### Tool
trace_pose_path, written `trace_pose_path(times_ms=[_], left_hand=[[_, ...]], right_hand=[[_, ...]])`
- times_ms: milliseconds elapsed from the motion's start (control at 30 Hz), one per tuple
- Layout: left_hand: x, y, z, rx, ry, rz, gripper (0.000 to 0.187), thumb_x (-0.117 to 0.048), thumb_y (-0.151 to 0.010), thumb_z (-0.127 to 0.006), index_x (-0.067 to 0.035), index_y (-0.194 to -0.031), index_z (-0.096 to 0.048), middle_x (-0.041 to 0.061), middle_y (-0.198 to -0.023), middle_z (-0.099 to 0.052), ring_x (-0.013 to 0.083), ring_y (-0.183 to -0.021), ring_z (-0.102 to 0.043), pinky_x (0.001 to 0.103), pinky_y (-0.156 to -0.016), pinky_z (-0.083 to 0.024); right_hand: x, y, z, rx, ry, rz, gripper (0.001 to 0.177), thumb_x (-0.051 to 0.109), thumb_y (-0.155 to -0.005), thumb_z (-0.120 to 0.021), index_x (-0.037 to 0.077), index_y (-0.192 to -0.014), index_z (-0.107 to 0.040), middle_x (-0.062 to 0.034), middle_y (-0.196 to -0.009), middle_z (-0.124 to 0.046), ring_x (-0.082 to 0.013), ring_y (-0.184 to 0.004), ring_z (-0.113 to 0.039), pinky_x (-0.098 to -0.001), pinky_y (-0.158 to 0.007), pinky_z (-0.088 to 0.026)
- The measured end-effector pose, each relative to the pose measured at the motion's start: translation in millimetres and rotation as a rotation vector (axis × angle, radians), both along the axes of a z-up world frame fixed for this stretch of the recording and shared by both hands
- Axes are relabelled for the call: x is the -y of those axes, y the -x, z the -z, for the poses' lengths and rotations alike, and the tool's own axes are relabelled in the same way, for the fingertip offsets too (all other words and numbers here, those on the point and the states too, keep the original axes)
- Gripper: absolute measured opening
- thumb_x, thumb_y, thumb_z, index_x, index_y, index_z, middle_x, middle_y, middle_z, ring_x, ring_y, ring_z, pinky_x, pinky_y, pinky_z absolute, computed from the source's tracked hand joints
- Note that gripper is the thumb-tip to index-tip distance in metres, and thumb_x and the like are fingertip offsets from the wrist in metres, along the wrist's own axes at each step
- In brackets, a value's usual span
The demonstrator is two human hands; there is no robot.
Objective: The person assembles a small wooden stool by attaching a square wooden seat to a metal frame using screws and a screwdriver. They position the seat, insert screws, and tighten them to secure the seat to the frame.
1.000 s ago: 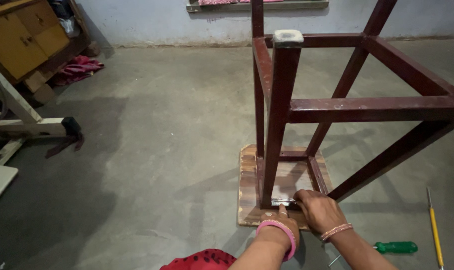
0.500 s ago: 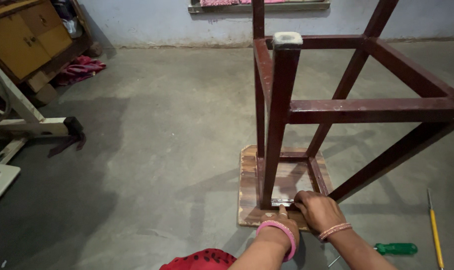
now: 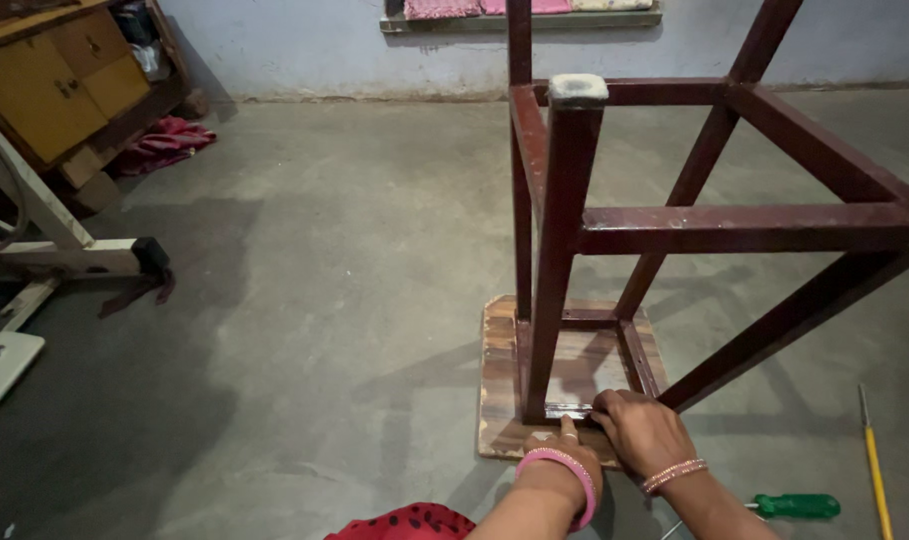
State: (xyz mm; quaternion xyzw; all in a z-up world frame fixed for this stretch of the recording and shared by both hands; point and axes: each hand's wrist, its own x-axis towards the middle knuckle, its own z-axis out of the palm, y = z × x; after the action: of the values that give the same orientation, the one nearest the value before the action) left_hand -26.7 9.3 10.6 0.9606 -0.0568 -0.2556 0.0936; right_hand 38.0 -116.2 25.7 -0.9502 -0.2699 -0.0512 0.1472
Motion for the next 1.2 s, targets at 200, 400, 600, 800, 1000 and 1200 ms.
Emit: trace_pose_path(times_ms=[200,400,600,800,1000,1200], left_hand=[[-1.8,-0.6,-3.4,-0.005,0.003,0.034,0.056,-0.023,-0.097,-0.06,-0.006,-0.15,-0.052,0.027,-0.169,-0.014,0.0425,-0.143,-0.044,0.058,-0.113,-0.034],[-3.4,2.5,-5.8,0.011,-0.001,0.025,0.055,-0.025,-0.095,-0.061,-0.007,-0.147,-0.056,0.028,-0.168,-0.016,0.0403,-0.142,-0.048,0.056,-0.11,-0.039],[-2.5,0.6,-3.7,-0.006,-0.032,0.043,0.057,-0.027,-0.095,-0.062,-0.006,-0.148,-0.057,0.028,-0.169,-0.017,0.043,-0.139,-0.051,0.054,-0.107,-0.044],[-0.5,0.2,-4.1,-0.011,0.005,0.002,0.057,-0.026,-0.095,-0.062,-0.009,-0.149,-0.055,0.026,-0.17,-0.013,0.0426,-0.141,-0.048,0.058,-0.105,-0.044],[-0.8,0.4,-2.7,-0.033,-0.023,0.023,0.073,-0.023,-0.082,-0.081,-0.002,-0.147,-0.056,0.028,-0.17,-0.011,0.0405,-0.14,-0.049,0.055,-0.108,-0.041],[0.5,-2.4,4.4,-0.028,0.012,0.008,0.063,-0.022,-0.081,-0.078,-0.007,-0.14,-0.064,0.029,-0.17,-0.011,0.0408,-0.138,-0.051,0.059,-0.108,-0.037]], right_hand=[[-0.4,2.8,2.6,0.022,-0.021,-0.009,0.015,0.023,-0.091,-0.062,0.014,-0.098,-0.071,-0.0098,-0.096,-0.074,-0.0351,-0.086,-0.071,-0.0461,-0.077,-0.058],[-2.1,-2.9,9.0,0.017,0.051,-0.002,0.016,0.026,-0.09,-0.062,0.015,-0.098,-0.07,-0.0088,-0.097,-0.074,-0.0335,-0.087,-0.072,-0.0456,-0.078,-0.058],[-2.8,-5.4,9.0,-0.01,0.065,0.029,0.018,0.031,-0.089,-0.064,0.016,-0.095,-0.07,-0.0085,-0.096,-0.075,-0.0334,-0.088,-0.072,-0.0466,-0.078,-0.057],[-5.7,-1.2,3.1,-0.021,0.099,0.091,0.025,0.038,-0.089,-0.067,0.014,-0.094,-0.069,-0.0088,-0.095,-0.074,-0.0335,-0.088,-0.071,-0.0472,-0.078,-0.056],[-3.9,1.0,-0.6,-0.014,0.058,0.069,0.026,0.039,-0.087,-0.068,0.014,-0.093,-0.069,-0.008,-0.094,-0.074,-0.0326,-0.089,-0.071,-0.0465,-0.078,-0.056],[1.6,4.1,2.7,0.032,-0.026,0.037,0.018,0.031,-0.088,-0.065,0.015,-0.096,-0.07,-0.0073,-0.092,-0.075,-0.0324,-0.087,-0.072,-0.0462,-0.077,-0.057]])
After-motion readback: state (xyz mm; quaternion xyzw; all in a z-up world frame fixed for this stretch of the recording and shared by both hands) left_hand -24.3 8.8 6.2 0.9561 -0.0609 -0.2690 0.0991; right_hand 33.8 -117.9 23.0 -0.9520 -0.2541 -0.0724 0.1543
